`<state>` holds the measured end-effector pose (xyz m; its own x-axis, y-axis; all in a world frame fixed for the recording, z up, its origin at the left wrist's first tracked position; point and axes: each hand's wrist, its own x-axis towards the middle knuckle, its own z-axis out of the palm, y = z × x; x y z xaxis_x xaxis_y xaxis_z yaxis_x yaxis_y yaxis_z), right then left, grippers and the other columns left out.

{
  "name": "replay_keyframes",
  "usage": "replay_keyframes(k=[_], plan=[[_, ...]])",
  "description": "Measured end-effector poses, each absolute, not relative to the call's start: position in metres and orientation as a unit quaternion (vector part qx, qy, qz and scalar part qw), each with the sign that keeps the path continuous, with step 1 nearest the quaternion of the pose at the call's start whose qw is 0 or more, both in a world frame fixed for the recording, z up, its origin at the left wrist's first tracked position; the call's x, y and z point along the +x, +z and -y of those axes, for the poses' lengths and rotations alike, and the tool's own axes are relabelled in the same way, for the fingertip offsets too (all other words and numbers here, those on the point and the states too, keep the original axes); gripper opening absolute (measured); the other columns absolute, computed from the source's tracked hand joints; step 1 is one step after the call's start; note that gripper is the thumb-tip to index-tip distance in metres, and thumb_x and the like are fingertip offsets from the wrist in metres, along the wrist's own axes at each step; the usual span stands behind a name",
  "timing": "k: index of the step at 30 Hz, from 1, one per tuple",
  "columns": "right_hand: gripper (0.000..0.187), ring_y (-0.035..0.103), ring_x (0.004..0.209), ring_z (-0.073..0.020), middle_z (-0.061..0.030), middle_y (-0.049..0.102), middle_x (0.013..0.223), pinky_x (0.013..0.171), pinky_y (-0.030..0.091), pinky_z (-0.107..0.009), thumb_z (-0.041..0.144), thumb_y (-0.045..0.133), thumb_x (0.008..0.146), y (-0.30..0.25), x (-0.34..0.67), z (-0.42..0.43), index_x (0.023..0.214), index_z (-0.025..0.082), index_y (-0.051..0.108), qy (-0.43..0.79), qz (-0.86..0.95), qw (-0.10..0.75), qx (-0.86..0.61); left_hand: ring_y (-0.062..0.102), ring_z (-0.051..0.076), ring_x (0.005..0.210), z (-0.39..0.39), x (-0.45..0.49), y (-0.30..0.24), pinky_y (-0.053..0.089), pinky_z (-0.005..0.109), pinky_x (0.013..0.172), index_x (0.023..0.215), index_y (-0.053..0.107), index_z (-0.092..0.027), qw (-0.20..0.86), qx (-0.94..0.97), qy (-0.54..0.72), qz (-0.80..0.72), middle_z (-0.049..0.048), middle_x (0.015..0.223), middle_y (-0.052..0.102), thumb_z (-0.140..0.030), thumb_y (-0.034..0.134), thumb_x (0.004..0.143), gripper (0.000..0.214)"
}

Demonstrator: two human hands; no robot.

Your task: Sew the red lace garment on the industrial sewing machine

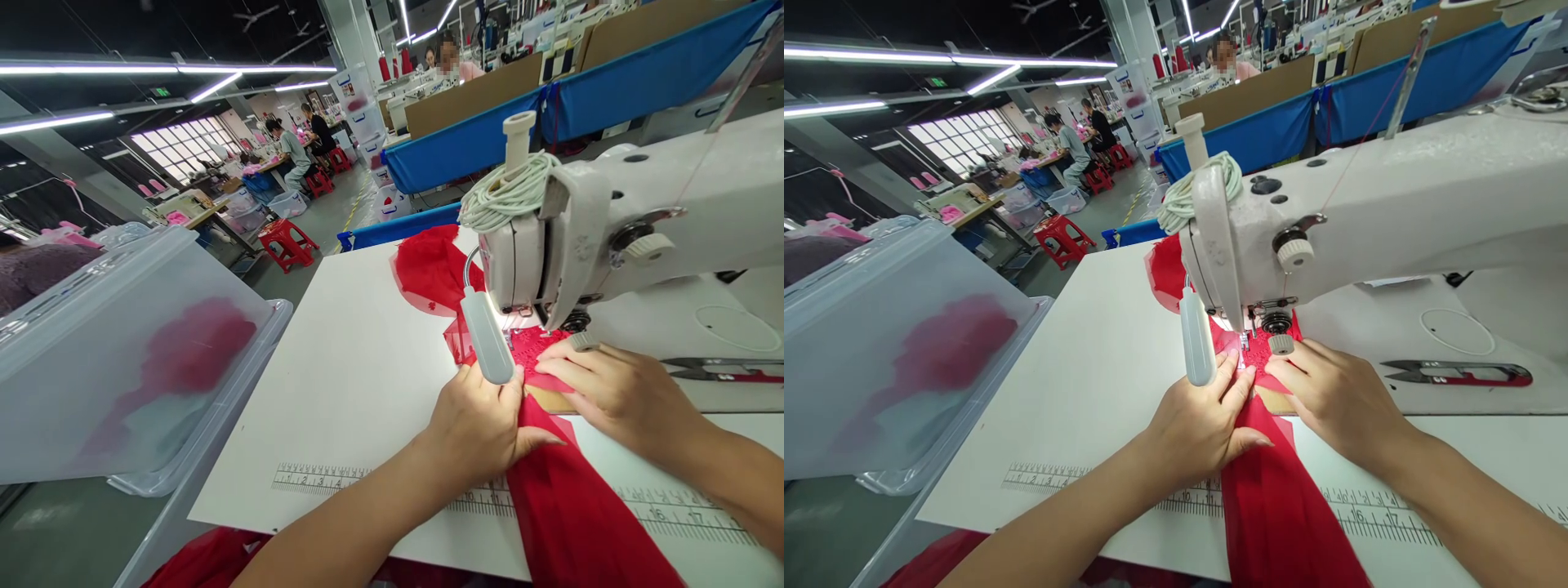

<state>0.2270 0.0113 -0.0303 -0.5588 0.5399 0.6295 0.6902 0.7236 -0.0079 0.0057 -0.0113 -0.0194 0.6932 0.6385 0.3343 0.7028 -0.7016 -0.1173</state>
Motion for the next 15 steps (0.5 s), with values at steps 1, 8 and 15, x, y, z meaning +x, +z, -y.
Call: replay_keyframes(k=[1,8,15], plan=[[0.033,0.057,0.064,-0.0179,-0.0044,0.07,0.081,0.055,0.036,-0.032,0.005,0.04,0.091,-0.0301,0.2265,-0.0116,0.09,0.022,0.068,-0.122,0.873,0.314,-0.354,0.069,0.033,0.106,0.0106,0.0055,-0.0193,0.059,0.036,0.071,0.121,0.068,-0.007,0.118,-0.912,-0.138,0.368,0.0238,0.118,0.068,-0.075,0.02,0.099,0.086],[0.033,0.062,0.072,-0.0199,-0.0076,0.073,0.086,0.056,0.04,-0.032,0.001,0.041,0.09,-0.0297,0.2255,-0.0136,0.084,0.018,0.068,-0.116,0.877,0.316,-0.343,0.068,0.033,0.106,0.0105,0.0066,-0.0229,0.058,0.041,0.079,0.121,0.068,-0.007,0.127,-0.905,-0.143,0.379,0.0233,0.119,0.068,-0.077,0.016,0.097,0.09],[0.034,0.063,0.078,-0.0219,-0.0079,0.072,0.086,0.063,0.044,-0.034,-0.002,0.042,0.088,-0.0325,0.224,-0.0135,0.083,0.019,0.068,-0.096,0.869,0.328,-0.357,0.067,0.033,0.101,0.0133,0.0074,-0.0218,0.05,0.048,0.091,0.123,0.068,-0.008,0.167,-0.895,-0.172,0.376,0.0222,0.12,0.069,-0.081,0.014,0.095,0.095]])
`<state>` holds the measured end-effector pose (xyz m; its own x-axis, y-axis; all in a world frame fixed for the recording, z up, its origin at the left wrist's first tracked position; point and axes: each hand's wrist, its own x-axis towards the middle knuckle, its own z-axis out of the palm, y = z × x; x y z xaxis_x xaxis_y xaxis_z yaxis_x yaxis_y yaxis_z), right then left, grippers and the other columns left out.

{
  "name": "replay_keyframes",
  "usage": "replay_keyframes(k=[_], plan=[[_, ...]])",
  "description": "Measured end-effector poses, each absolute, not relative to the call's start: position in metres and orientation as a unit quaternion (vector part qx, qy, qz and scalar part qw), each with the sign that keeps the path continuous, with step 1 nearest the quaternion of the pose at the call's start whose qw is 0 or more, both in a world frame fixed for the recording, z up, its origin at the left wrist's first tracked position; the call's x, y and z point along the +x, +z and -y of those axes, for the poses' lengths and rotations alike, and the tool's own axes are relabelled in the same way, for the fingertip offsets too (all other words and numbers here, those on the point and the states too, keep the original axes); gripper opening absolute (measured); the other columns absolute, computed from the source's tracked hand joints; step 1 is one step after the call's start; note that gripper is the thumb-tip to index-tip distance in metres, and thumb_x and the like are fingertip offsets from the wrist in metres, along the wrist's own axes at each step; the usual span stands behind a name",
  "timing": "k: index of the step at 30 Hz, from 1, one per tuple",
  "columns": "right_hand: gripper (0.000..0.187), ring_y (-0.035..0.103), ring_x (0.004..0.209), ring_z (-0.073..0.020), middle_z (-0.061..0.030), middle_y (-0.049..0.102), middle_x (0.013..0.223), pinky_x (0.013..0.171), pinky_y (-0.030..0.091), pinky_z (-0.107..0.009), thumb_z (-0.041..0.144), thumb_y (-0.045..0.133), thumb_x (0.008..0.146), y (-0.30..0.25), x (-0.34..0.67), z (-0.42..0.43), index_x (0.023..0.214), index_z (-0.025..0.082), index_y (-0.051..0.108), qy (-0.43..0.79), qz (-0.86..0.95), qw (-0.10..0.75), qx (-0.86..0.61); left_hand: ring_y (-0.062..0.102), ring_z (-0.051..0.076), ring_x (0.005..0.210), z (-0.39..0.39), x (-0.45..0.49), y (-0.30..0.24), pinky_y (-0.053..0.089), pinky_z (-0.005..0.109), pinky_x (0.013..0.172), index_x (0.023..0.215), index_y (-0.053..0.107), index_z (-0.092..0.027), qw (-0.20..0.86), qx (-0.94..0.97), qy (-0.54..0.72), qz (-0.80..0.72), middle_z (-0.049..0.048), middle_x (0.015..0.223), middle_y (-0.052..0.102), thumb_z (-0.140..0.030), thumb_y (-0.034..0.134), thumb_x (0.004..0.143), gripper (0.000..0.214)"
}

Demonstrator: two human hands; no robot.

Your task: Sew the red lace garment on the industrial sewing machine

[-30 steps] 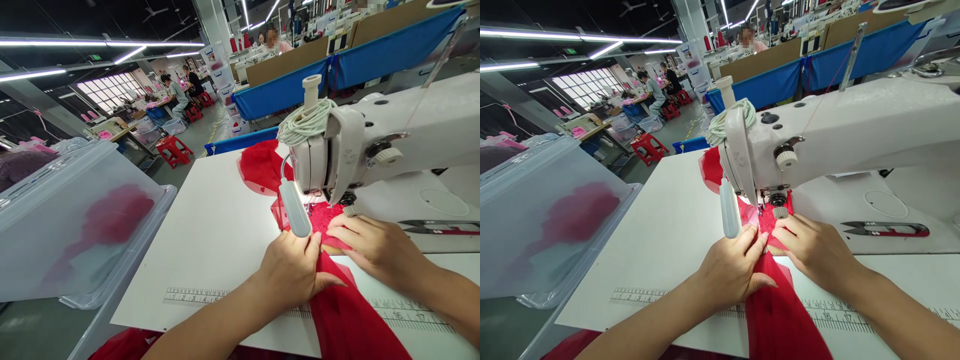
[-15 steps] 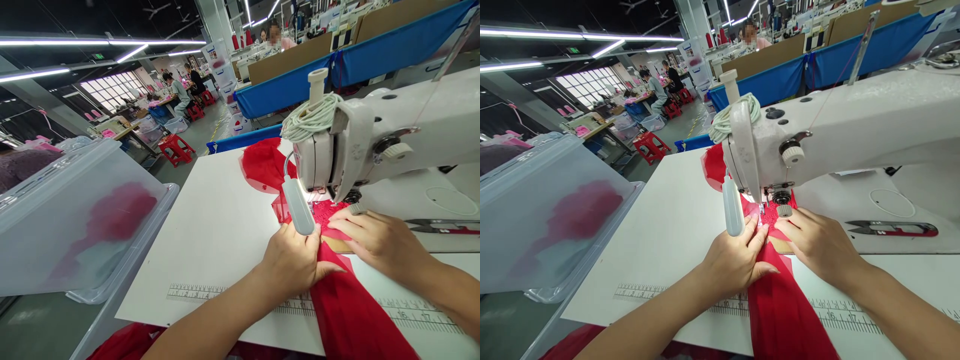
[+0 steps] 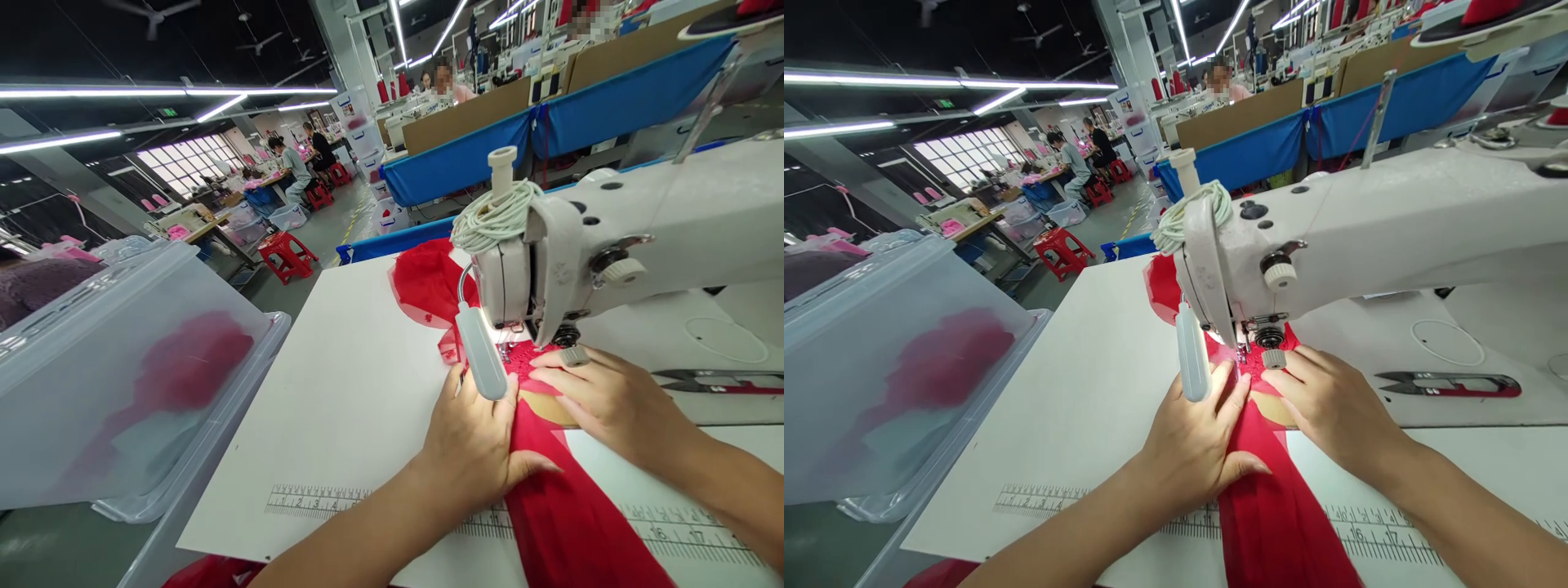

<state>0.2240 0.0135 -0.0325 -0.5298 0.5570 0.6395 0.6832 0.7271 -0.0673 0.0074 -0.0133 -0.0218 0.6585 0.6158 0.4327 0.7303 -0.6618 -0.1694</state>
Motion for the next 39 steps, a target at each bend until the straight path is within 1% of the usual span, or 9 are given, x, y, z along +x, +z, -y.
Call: replay_keyframes(k=[5,10,17,21,27,31,36,37,39], plan=[[0.037,0.064,0.079,-0.0224,-0.0082,0.072,0.086,0.063,0.044,-0.034,-0.004,0.038,0.087,-0.033,0.224,-0.014,0.082,0.019,0.067,-0.091,0.869,0.333,-0.356,0.068,0.03,0.095,0.017,0.01,-0.022,0.049,0.041,0.075,0.115,0.071,-0.006,0.163,-0.894,-0.203,0.364,0.0209,0.112,0.071,-0.077,0.009,0.097,0.096],[0.037,0.064,0.08,-0.0226,-0.0088,0.073,0.09,0.064,0.046,-0.034,-0.003,0.039,0.087,-0.032,0.224,-0.014,0.085,0.019,0.068,-0.09,0.873,0.324,-0.353,0.067,0.03,0.094,0.018,0.011,-0.022,0.048,0.041,0.073,0.115,0.07,-0.005,0.174,-0.902,-0.186,0.349,0.0229,0.113,0.071,-0.076,0.01,0.098,0.094],[0.034,0.065,0.079,-0.0234,-0.0086,0.074,0.09,0.064,0.049,-0.035,0.001,0.042,0.09,-0.032,0.225,-0.014,0.083,0.02,0.069,-0.09,0.873,0.31,-0.367,0.065,0.026,0.075,0.017,0.009,-0.021,0.047,0.042,0.074,0.114,0.071,-0.007,0.155,-0.909,-0.148,0.357,0.0182,0.098,0.072,-0.077,0.011,0.097,0.094],[0.03,0.066,0.082,-0.0228,-0.0081,0.074,0.092,0.065,0.049,-0.034,0.002,0.046,0.09,-0.031,0.228,-0.017,0.084,0.02,0.07,-0.096,0.883,0.292,-0.355,0.066,0.027,0.081,0.016,0.009,-0.023,0.047,0.042,0.077,0.114,0.07,-0.006,0.156,-0.908,-0.146,0.359,0.019,0.1,0.072,-0.077,0.013,0.097,0.093],[0.032,0.066,0.087,-0.0245,-0.01,0.075,0.098,0.064,0.05,-0.034,0.002,0.043,0.092,-0.033,0.231,-0.019,0.088,0.018,0.071,-0.106,0.882,0.285,-0.36,0.068,0.031,0.096,0.013,0.009,-0.024,0.048,0.041,0.075,0.117,0.069,-0.006,0.188,-0.9,-0.165,0.358,0.0236,0.119,0.069,-0.076,0.014,0.098,0.091],[0.034,0.065,0.085,-0.0239,-0.0092,0.074,0.099,0.064,0.049,-0.035,0.001,0.042,0.09,-0.036,0.23,-0.02,0.091,0.018,0.072,-0.105,0.879,0.281,-0.371,0.067,0.032,0.102,0.01,0.009,-0.024,0.049,0.041,0.077,0.119,0.068,-0.006,0.187,-0.899,-0.156,0.364,0.0233,0.118,0.069,-0.078,0.017,0.097,0.091],[0.037,0.056,0.07,-0.0239,-0.0057,0.068,0.073,0.055,0.043,-0.035,0.001,0.043,0.085,-0.029,0.227,-0.016,0.093,0.02,0.074,-0.138,0.864,0.296,-0.385,0.068,0.03,0.094,0.01,0.008,-0.025,0.053,0.039,0.076,0.117,0.068,-0.005,0.148,-0.898,-0.186,0.37,0.0236,0.117,0.068,-0.079,0.019,0.096,0.092],[0.037,0.055,0.068,-0.0239,-0.0053,0.068,0.071,0.053,0.043,-0.035,0.001,0.044,0.085,-0.027,0.226,-0.015,0.094,0.02,0.074,-0.145,0.861,0.3,-0.385,0.068,0.029,0.092,0.011,0.008,-0.026,0.053,0.038,0.074,0.117,0.068,-0.004,0.143,-0.899,-0.191,0.368,0.0241,0.117,0.068,-0.079,0.019,0.096,0.091],[0.037,0.059,0.072,-0.024,-0.0061,0.074,0.082,0.057,0.046,-0.036,0.003,0.045,0.087,-0.025,0.224,-0.012,0.1,0.02,0.075,-0.138,0.864,0.311,-0.371,0.069,0.029,0.093,0.013,0.009,-0.027,0.054,0.038,0.072,0.119,0.066,-0.003,0.14,-0.902,-0.186,0.363,0.0251,0.117,0.068,-0.077,0.02,0.097,0.089]])
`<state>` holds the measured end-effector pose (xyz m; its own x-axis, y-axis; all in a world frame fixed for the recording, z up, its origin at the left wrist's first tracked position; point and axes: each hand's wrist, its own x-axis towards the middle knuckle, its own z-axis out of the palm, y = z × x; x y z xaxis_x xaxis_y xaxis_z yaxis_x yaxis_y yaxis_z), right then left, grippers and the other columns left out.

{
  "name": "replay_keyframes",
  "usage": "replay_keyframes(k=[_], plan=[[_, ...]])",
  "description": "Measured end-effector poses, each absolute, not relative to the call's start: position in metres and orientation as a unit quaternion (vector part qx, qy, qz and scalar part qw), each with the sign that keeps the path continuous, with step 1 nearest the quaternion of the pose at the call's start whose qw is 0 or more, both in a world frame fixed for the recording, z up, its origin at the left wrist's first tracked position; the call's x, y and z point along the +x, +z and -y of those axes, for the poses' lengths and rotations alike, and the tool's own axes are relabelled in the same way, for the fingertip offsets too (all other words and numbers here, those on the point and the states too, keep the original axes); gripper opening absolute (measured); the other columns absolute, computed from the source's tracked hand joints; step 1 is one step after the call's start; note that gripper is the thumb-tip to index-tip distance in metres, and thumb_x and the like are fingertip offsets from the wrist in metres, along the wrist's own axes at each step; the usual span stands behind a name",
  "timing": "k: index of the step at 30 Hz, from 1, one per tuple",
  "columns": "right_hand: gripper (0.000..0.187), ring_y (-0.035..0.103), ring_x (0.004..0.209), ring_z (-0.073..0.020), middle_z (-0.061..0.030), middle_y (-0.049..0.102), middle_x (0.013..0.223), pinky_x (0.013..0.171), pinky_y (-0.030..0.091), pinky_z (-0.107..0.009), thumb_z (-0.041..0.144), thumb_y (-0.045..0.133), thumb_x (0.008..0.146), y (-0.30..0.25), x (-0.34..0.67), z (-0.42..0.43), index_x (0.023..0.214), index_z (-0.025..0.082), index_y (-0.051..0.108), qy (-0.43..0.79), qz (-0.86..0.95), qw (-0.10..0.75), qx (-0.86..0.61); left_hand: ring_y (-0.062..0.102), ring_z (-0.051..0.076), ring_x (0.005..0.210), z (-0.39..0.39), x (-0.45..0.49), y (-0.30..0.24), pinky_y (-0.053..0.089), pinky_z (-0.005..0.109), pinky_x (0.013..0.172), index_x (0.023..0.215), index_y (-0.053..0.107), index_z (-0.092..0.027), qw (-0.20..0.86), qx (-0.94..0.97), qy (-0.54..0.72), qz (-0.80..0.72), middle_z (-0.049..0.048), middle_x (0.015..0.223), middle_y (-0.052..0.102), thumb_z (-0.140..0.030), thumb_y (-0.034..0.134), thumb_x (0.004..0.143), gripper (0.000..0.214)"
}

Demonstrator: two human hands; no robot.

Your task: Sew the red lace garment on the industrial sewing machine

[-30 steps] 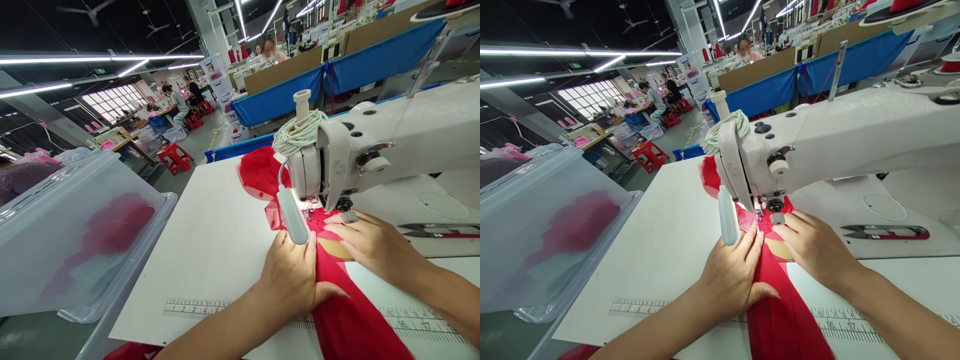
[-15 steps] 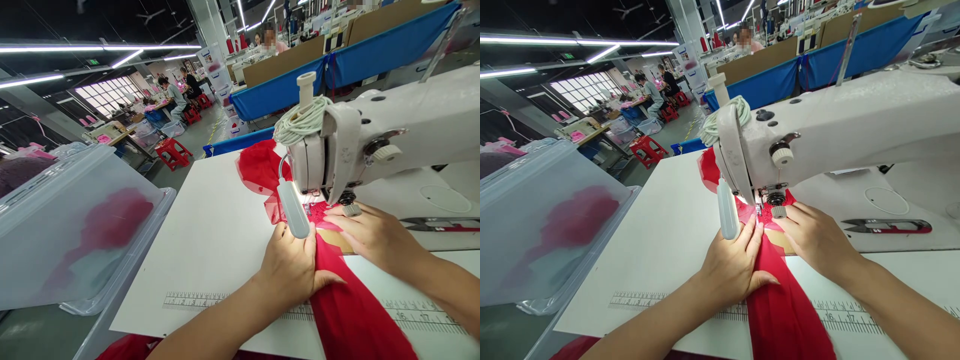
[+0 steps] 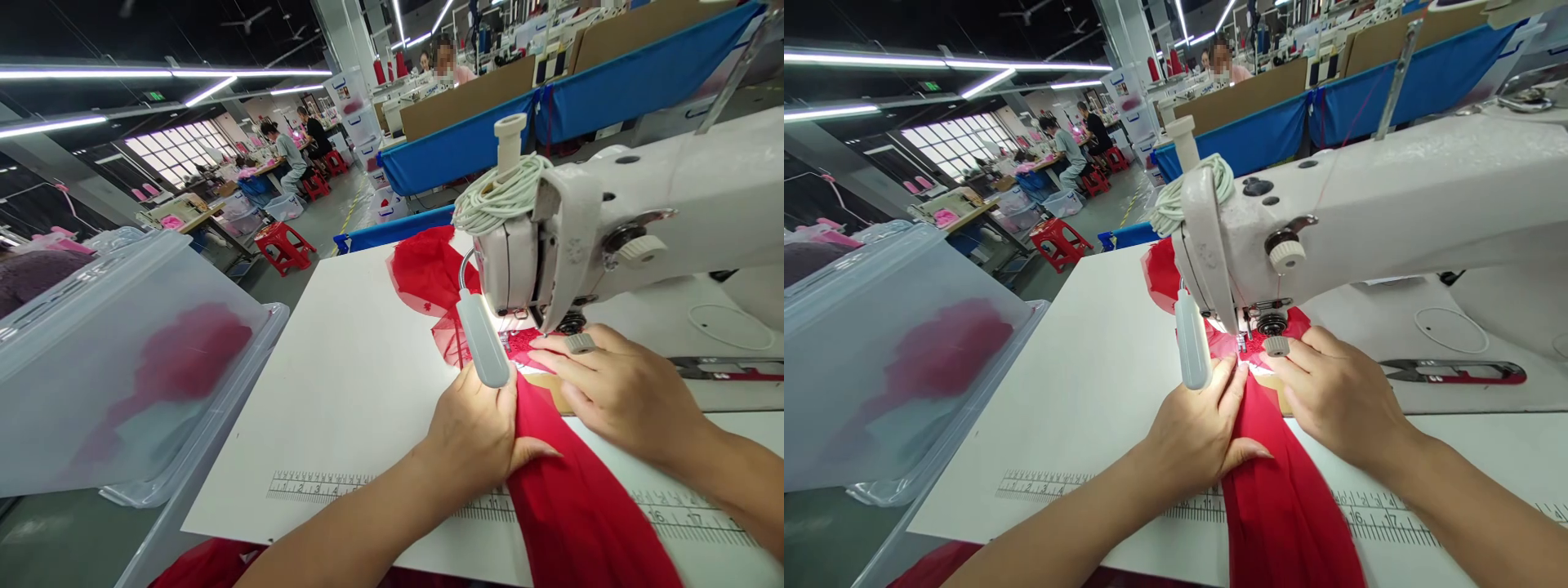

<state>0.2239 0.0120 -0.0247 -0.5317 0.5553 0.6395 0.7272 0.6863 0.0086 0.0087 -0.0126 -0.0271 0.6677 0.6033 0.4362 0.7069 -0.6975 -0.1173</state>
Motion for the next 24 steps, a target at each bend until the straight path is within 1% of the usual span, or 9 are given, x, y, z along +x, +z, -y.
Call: replay_keyframes(k=[2,4,6,9,12,16,20,24], plan=[[0.04,0.066,0.084,-0.0247,-0.0073,0.077,0.101,0.068,0.05,-0.039,0.003,0.044,0.089,-0.0242,0.2223,-0.0104,0.107,0.02,0.074,-0.113,0.879,0.32,-0.335,0.069,0.031,0.098,0.0141,0.0095,-0.0282,0.055,0.038,0.074,0.124,0.063,-0.003,0.144,-0.907,-0.175,0.356,0.0257,0.117,0.068,-0.075,0.022,0.099,0.087],[0.043,0.069,0.094,-0.024,-0.0083,0.077,0.11,0.076,0.052,-0.039,0.002,0.041,0.089,-0.025,0.2217,-0.0107,0.111,0.018,0.074,-0.094,0.893,0.322,-0.301,0.068,0.032,0.103,0.0146,0.0103,-0.0291,0.056,0.039,0.077,0.126,0.061,-0.002,0.151,-0.908,-0.171,0.351,0.026,0.117,0.068,-0.073,0.023,0.1,0.085],[0.044,0.071,0.096,-0.022,-0.0088,0.078,0.11,0.078,0.053,-0.036,0.001,0.04,0.089,-0.0258,0.2221,-0.0119,0.112,0.017,0.073,-0.087,0.901,0.314,-0.287,0.068,0.033,0.107,0.0146,0.0107,-0.0296,0.056,0.041,0.08,0.128,0.06,-0.001,0.156,-0.908,-0.17,0.348,0.0263,0.118,0.068,-0.072,0.023,0.1,0.085],[0.042,0.074,0.091,-0.0195,-0.0082,0.079,0.107,0.078,0.053,-0.035,0.002,0.039,0.09,-0.0257,0.2236,-0.0135,0.11,0.016,0.073,-0.093,0.903,0.305,-0.289,0.067,0.034,0.108,0.0141,0.0106,-0.0298,0.056,0.041,0.083,0.128,0.06,-0.001,0.164,-0.907,-0.18,0.342,0.0256,0.119,0.068,-0.071,0.027,0.101,0.082],[0.042,0.074,0.088,-0.0195,-0.0075,0.079,0.106,0.077,0.053,-0.035,0.002,0.038,0.091,-0.0257,0.2243,-0.0138,0.109,0.017,0.073,-0.104,0.902,0.301,-0.293,0.067,0.034,0.109,0.0138,0.01,-0.0301,0.055,0.042,0.086,0.128,0.06,-0.001,0.168,-0.907,-0.18,0.342,0.0248,0.118,0.069,-0.07,0.028,0.102,0.081],[0.043,0.073,0.084,-0.0206,-0.0085,0.079,0.104,0.078,0.051,-0.037,0.001,0.039,0.089,-0.0275,0.2236,-0.0143,0.11,0.017,0.073,-0.098,0.899,0.306,-0.299,0.066,0.035,0.113,0.0129,0.0088,-0.0318,0.055,0.045,0.09,0.132,0.059,-0.002,0.164,-0.912,-0.147,0.347,0.0257,0.122,0.067,-0.069,0.029,0.102,0.08],[0.039,0.072,0.078,-0.0208,-0.0083,0.079,0.102,0.075,0.05,-0.037,0.003,0.042,0.089,-0.0283,0.2235,-0.0157,0.105,0.018,0.074,-0.094,0.898,0.303,-0.304,0.066,0.035,0.113,0.0112,0.0081,-0.0333,0.055,0.044,0.089,0.133,0.058,-0.001,0.16,-0.911,-0.149,0.351,0.0266,0.124,0.067,-0.069,0.029,0.102,0.079],[0.037,0.072,0.08,-0.0219,-0.0087,0.079,0.102,0.072,0.048,-0.037,0.004,0.04,0.09,-0.028,0.2236,-0.0165,0.098,0.017,0.073,-0.092,0.898,0.299,-0.31,0.067,0.036,0.112,0.0098,0.0083,-0.0337,0.057,0.044,0.086,0.132,0.059,-0.001,0.153,-0.904,-0.167,0.364,0.0268,0.123,0.067,-0.07,0.031,0.101,0.08]])
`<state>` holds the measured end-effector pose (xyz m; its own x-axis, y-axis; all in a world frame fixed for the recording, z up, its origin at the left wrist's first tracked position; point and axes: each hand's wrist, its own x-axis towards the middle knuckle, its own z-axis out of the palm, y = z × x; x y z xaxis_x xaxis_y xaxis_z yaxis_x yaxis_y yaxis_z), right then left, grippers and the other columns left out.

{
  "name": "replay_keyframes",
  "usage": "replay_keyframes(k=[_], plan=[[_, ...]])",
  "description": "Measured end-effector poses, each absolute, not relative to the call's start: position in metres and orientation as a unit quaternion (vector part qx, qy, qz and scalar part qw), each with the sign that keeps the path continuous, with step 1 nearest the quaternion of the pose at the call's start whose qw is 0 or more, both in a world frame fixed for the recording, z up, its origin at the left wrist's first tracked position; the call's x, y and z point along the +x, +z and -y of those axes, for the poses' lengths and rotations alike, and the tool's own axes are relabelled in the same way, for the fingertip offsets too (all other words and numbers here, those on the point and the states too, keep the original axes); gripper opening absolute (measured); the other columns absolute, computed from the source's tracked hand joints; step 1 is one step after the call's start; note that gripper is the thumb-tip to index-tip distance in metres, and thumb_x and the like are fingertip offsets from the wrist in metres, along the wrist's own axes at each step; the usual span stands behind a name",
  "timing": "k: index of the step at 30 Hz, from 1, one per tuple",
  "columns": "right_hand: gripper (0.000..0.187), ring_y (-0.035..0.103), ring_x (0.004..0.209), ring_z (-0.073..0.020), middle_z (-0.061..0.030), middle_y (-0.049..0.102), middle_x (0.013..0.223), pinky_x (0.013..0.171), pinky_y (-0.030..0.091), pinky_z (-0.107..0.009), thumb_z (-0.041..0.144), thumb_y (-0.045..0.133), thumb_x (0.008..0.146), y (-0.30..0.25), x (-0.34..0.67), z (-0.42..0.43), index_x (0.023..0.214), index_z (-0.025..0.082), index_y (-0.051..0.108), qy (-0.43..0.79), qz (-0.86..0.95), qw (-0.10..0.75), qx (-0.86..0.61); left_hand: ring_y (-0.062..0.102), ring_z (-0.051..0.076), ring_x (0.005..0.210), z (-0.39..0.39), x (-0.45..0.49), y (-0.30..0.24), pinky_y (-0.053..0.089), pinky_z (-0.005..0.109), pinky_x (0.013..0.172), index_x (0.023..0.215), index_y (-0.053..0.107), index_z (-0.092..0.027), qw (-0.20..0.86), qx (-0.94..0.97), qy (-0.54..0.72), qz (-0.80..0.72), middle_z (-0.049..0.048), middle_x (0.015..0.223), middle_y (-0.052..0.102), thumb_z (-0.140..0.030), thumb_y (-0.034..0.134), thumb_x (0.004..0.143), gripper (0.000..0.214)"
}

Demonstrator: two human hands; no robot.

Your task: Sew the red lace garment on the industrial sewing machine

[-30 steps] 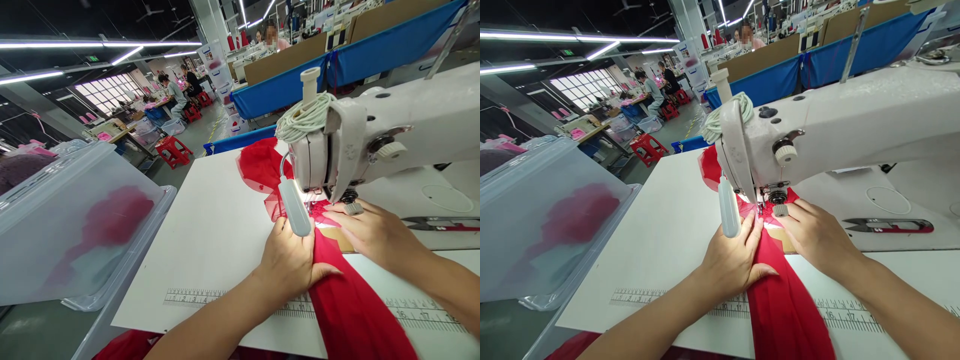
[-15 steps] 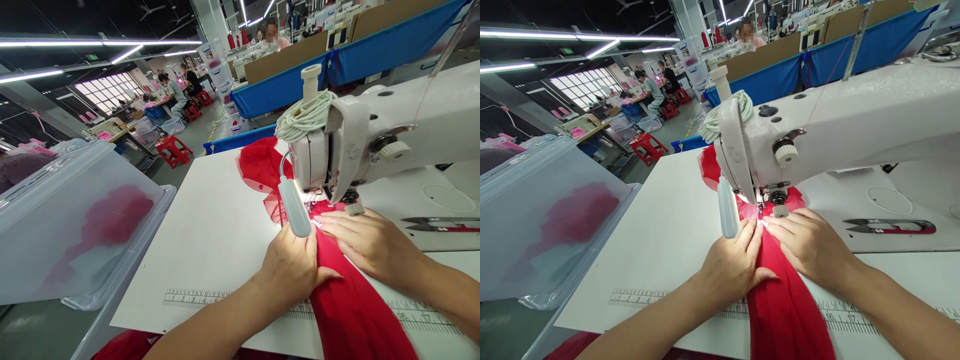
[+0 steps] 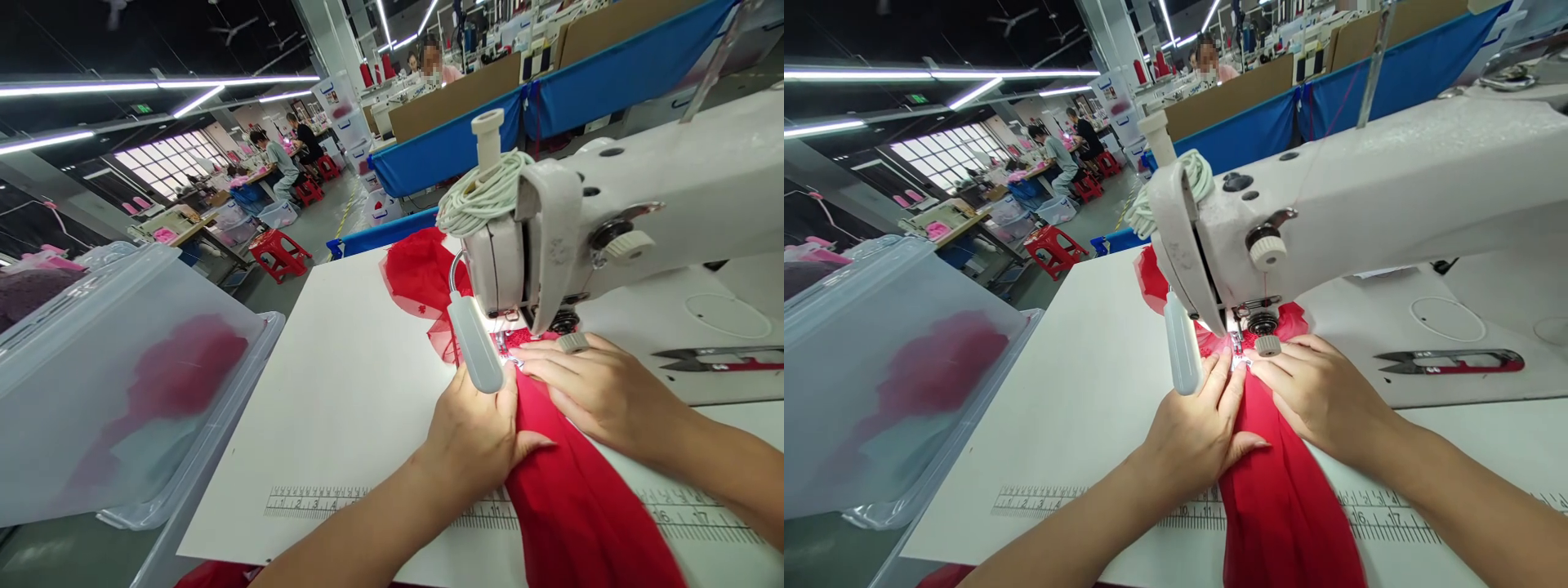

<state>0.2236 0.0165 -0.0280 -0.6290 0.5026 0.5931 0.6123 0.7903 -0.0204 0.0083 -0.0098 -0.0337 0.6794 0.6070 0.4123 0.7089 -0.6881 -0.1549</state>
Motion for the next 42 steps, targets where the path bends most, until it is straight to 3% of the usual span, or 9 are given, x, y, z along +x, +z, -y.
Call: replay_keyframes(k=[11,17,23,28,31,33,35,38,42], plan=[[0.036,0.072,0.088,-0.0211,-0.01,0.078,0.105,0.076,0.049,-0.034,0.002,0.042,0.089,-0.027,0.22,-0.016,0.105,0.012,0.072,-0.064,0.893,0.302,-0.327,0.068,0.037,0.109,0.008,0.007,-0.027,0.061,0.044,0.078,0.134,0.061,-0.005,0.151,-0.905,-0.154,0.366,0.0243,0.117,0.07,-0.068,0.039,0.1,0.075],[0.036,0.072,0.094,-0.0216,-0.0079,0.077,0.092,0.079,0.051,-0.034,0.002,0.042,0.09,-0.03,0.222,-0.017,0.106,0.013,0.071,-0.059,0.892,0.295,-0.338,0.069,0.036,0.105,0.007,0.006,-0.026,0.061,0.043,0.08,0.134,0.061,-0.007,0.144,-0.905,-0.161,0.365,0.022,0.113,0.071,-0.07,0.042,0.098,0.076],[0.04,0.072,0.094,-0.0208,-0.0082,0.077,0.111,0.08,0.052,-0.034,0.002,0.038,0.088,-0.03,0.22,-0.017,0.109,0.015,0.07,-0.059,0.885,0.3,-0.35,0.065,0.037,0.114,0.005,0.002,-0.024,0.06,0.045,0.088,0.137,0.06,-0.008,0.108,-0.909,-0.152,0.373,0.0209,0.116,0.069,-0.061,0.046,0.1,0.066],[0.031,0.072,0.093,-0.0212,-0.0097,0.077,0.108,0.077,0.055,-0.034,0.014,0.039,0.1,-0.033,0.222,-0.018,0.104,0.017,0.069,-0.059,0.882,0.322,-0.34,0.063,0.034,0.11,0.005,-0.001,-0.013,0.054,0.052,0.099,0.131,0.062,-0.01,0.035,-0.912,-0.166,0.374,0.0172,0.113,0.068,-0.031,0.051,0.091,0.046],[0.032,0.072,0.091,-0.0213,-0.0091,0.076,0.101,0.078,0.056,-0.034,0.013,0.037,0.098,-0.04,0.228,-0.023,0.101,0.018,0.069,-0.094,0.867,0.344,-0.348,0.063,0.029,0.1,0.003,-0.002,-0.007,0.057,0.046,0.093,0.112,0.068,-0.015,-0.032,-0.897,-0.177,0.403,0.0115,0.1,0.068,-0.013,0.052,0.074,0.041],[0.03,0.073,0.089,-0.0226,-0.0079,0.075,0.091,0.076,0.057,-0.034,0.016,0.04,0.098,-0.042,0.231,-0.028,0.089,0.021,0.067,-0.12,0.859,0.353,-0.352,0.063,0.027,0.102,-0.005,-0.005,-0.002,0.058,0.041,0.091,0.101,0.067,-0.017,-0.076,-0.866,-0.207,0.449,0.0103,0.103,0.067,-0.006,0.05,0.068,0.039],[0.031,0.073,0.083,-0.0213,-0.007,0.073,0.084,0.071,0.058,-0.031,0.016,0.04,0.097,-0.042,0.231,-0.034,0.079,0.022,0.064,-0.128,0.854,0.361,-0.353,0.06,0.025,0.114,-0.019,-0.011,0.005,0.055,0.038,0.099,0.107,0.064,-0.017,-0.11,-0.821,-0.22,0.515,0.0111,0.119,0.064,-0.001,0.047,0.07,0.044],[0.034,0.073,0.075,-0.0189,-0.0056,0.072,0.078,0.065,0.058,-0.028,0.013,0.037,0.096,-0.043,0.23,-0.038,0.076,0.023,0.062,-0.125,0.852,0.364,-0.354,0.053,0.024,0.129,-0.048,-0.021,0.021,0.047,0.037,0.11,0.133,0.054,-0.014,-0.136,-0.777,-0.183,0.586,0.0153,0.138,0.053,-0.002,0.043,0.082,0.054],[0.032,0.074,0.086,-0.0218,-0.0097,0.077,0.093,0.071,0.06,-0.031,0.013,0.038,0.096,-0.056,0.233,-0.043,0.093,0.019,0.069,-0.156,0.828,0.396,-0.365,0.063,0.027,0.115,-0.096,-0.03,0.039,0.052,0.041,0.1,0.151,0.041,-0.019,-0.145,-0.778,-0.145,0.594,0.0136,0.131,0.057,-0.019,0.048,0.094,0.057]])
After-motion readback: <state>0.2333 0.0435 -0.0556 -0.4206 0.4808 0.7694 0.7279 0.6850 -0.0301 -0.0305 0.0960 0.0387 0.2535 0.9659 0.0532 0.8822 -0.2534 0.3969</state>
